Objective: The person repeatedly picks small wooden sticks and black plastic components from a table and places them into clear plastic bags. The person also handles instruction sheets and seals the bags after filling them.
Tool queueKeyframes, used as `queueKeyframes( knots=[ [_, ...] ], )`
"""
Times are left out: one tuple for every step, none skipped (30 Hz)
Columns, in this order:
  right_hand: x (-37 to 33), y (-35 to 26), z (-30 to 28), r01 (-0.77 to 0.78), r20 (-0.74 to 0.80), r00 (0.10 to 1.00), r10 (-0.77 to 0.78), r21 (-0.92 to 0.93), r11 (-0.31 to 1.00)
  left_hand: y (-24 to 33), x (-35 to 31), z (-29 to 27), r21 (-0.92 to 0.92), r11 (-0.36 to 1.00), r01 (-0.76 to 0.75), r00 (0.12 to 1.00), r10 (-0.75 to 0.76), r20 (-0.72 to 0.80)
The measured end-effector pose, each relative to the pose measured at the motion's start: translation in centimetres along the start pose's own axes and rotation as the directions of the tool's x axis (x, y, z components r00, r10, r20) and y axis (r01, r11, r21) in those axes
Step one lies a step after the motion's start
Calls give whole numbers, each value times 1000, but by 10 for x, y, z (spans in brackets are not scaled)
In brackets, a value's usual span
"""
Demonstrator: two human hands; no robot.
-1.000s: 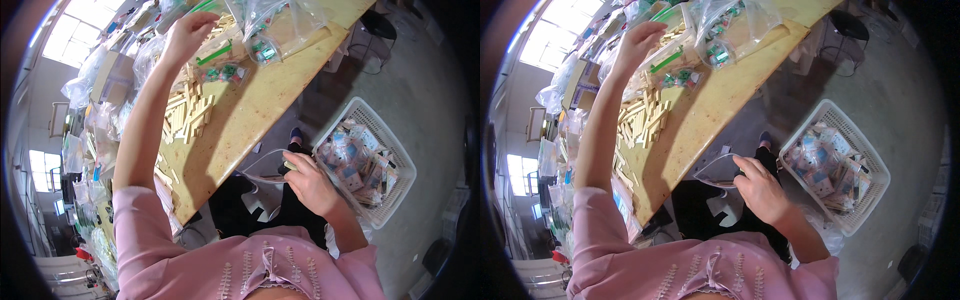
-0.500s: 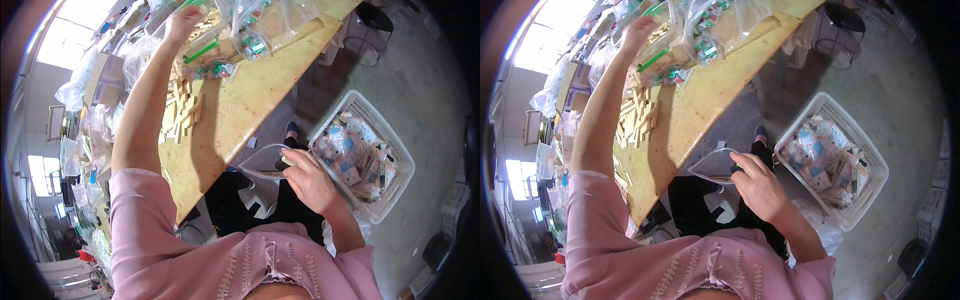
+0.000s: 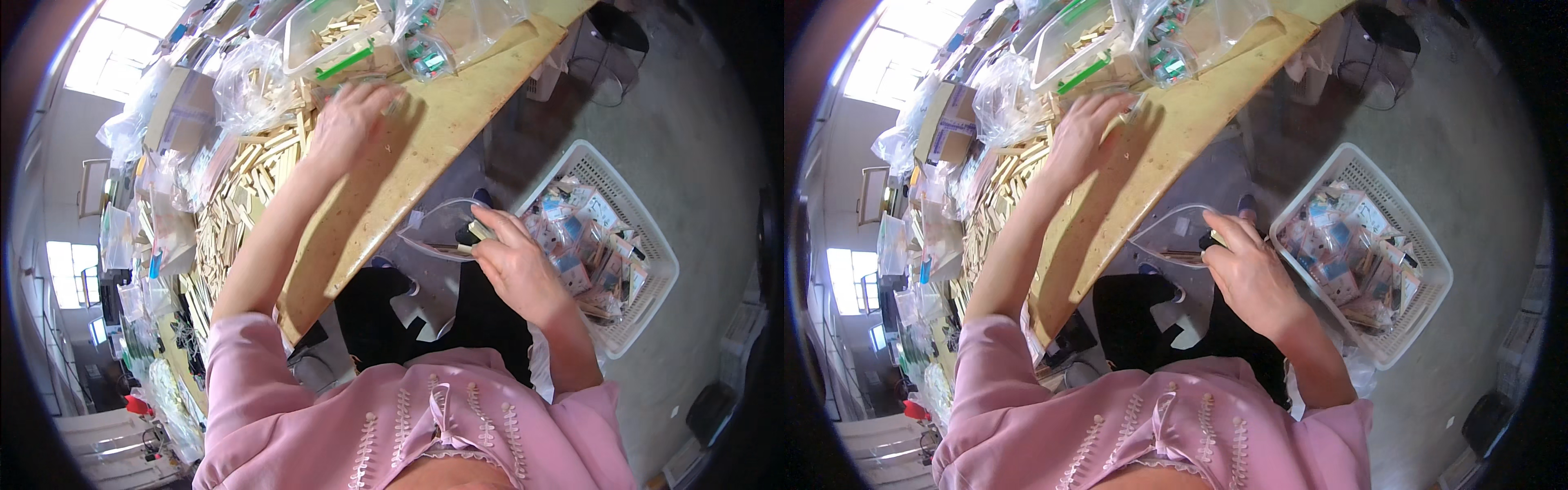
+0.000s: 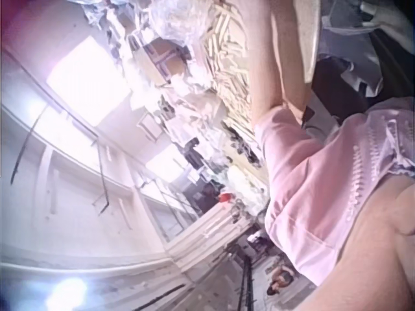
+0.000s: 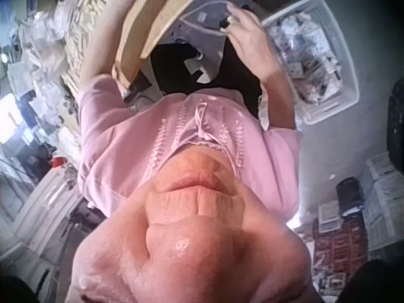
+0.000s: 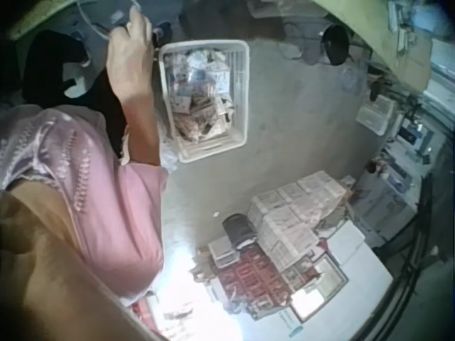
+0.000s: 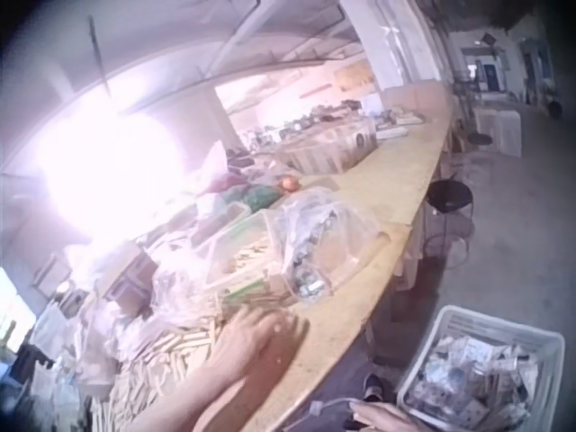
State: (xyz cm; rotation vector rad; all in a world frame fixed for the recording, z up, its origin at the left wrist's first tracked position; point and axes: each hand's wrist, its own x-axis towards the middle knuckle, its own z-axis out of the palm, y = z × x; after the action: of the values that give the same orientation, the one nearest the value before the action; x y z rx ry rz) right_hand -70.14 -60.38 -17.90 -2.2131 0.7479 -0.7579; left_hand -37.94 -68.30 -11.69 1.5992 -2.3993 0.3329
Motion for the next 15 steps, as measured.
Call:
queueKeyframes(
  knots=[
    [-3,-3,1,-6,12,1000,6,8,1000,-23,2,17,81,996,20,999,-18,-27],
    [-5,-5,3,-12,22,1000,12,13,1000,-44,1,36,143,989,33,998,-26,-50],
    [-9,-8,4,-28,20,999,28,28,999,-49,4,39,123,991,61,998,-59,-14],
    [-12,-11,6,-33,28,999,32,33,999,-53,3,41,106,990,91,995,-93,23],
    [-16,-15,7,-42,34,999,41,38,998,-54,0,40,59,993,99,995,-97,-24],
    [-19,-18,8,-49,42,998,47,45,998,-56,-5,38,15,994,106,992,-105,-70],
    [-20,-20,10,-36,32,999,34,49,998,-58,-9,36,-28,993,113,987,-115,-115],
    [-23,-22,10,-32,16,999,31,41,999,-52,-13,35,-238,946,219,968,-242,-72],
    [-25,-24,10,-28,5,1000,28,35,999,-39,-22,27,-431,842,323,934,-358,0],
    [-26,-27,11,-22,-4,1000,22,30,999,-26,-32,16,-594,689,416,886,-453,96],
    [-27,-29,10,-3,-22,1000,3,14,1000,-3,-43,7,-854,419,309,907,-401,131],
    [-26,-31,12,21,-31,999,-21,4,1000,19,-60,-6,-894,348,283,915,-377,143],
    [-25,-37,11,6,-11,1000,-6,-8,1000,41,-77,-22,-874,409,262,938,-322,130],
    [-22,-39,15,69,-14,997,-69,-21,997,62,-96,-40,-850,469,239,955,-273,117],
    [-21,-42,17,83,-6,997,-83,-12,997,85,-111,-54,-784,564,259,957,-262,128]
  ],
)
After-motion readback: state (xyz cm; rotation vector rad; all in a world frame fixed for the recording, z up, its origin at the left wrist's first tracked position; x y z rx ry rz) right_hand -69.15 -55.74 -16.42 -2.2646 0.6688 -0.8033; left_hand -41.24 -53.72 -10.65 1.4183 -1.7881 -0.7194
